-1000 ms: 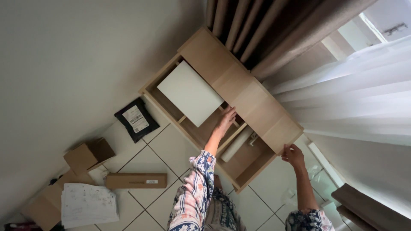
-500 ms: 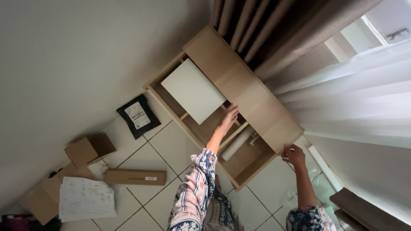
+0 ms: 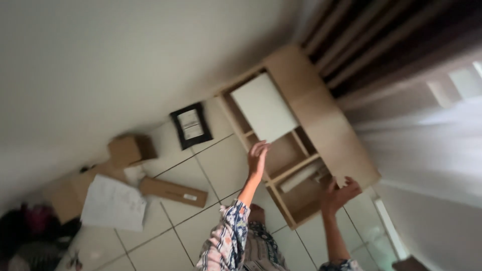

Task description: Assembling components for a storage shelf unit and reviewing instructional diagrams.

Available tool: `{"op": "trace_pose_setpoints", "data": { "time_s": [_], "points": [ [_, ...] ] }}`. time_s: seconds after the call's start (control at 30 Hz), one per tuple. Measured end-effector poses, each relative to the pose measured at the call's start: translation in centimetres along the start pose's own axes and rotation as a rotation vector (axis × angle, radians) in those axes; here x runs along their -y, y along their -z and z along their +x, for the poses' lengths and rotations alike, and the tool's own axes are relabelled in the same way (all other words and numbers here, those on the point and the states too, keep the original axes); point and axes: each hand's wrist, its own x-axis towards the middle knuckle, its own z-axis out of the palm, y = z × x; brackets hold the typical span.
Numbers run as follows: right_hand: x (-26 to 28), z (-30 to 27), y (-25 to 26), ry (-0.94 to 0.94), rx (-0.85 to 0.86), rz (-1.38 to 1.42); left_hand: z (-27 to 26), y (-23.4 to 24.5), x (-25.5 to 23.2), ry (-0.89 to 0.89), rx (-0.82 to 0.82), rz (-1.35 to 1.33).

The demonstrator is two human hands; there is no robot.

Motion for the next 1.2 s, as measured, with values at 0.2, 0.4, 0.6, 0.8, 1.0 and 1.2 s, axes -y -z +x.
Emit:
{"op": "trace_pose_setpoints", "data": {
  "time_s": [0.2,0.4,0.6,0.8,1.0,1.2],
  "points": [
    [13.3,-8.7,-3.9,0.299,0.126,0.04,-4.6,15.0,-3.0,-0.172,-0.424,-0.01],
    [18.6,-19.6,-10.7,0.576,0.326,0.366,-11.0,29.7,-0.7,-0.284,-0.726,-0.133],
    [25.7,-30.8,-11.8,0.679,0.653,0.363,-17.4,40.6,3.9,-0.278,-1.034,-0.257],
    [26.4,-41.5,-18.1,0.774,0.957,0.326,-21.7,48.9,10.0,-0.087,-1.167,-0.377],
    [20.9,-50.9,-27.1,0.903,1.154,0.057,-22.2,57.6,16.7,0.009,-1.249,-0.401],
    [16.4,-58.6,-37.1,0.947,1.176,-0.02,-22.0,64.8,23.4,0.127,-1.289,-0.42]
  ]
}}
